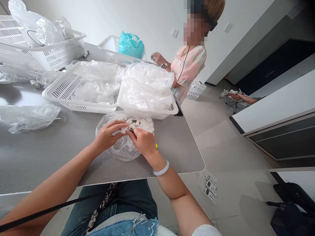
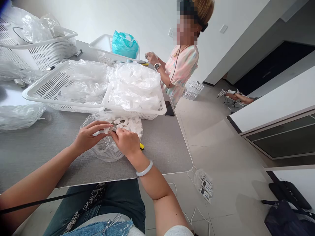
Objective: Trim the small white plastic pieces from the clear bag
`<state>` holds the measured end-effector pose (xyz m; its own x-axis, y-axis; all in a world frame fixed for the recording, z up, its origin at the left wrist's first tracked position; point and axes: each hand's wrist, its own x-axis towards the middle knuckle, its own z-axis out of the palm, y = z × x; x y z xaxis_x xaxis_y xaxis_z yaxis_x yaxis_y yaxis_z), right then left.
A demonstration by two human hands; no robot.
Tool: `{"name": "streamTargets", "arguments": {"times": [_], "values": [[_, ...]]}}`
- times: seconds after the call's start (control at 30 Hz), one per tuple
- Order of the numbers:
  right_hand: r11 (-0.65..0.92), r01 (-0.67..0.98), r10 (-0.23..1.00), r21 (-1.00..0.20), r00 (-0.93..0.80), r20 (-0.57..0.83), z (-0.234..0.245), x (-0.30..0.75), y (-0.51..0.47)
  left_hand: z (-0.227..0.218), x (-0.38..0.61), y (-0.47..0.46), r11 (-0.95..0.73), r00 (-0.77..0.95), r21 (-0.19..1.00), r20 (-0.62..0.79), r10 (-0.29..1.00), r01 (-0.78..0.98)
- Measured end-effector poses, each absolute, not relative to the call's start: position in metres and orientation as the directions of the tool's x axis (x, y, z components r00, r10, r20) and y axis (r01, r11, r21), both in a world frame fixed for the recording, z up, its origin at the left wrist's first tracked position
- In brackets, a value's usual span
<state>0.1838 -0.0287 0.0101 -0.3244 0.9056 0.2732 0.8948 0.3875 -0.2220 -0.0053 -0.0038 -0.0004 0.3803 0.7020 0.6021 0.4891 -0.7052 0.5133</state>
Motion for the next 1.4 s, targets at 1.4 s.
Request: {"name": "streamTargets", "arguments": {"times": [1.4], "values": [[0.361, 0.913, 0.897, -0.187, -0.286, 0.336, 0.0077, 0.1833, -0.0308, -0.0014, -0.0018, -0.0060, -0.726, 0.367, 0.496, 0.639, 0.676, 0.475]]}}
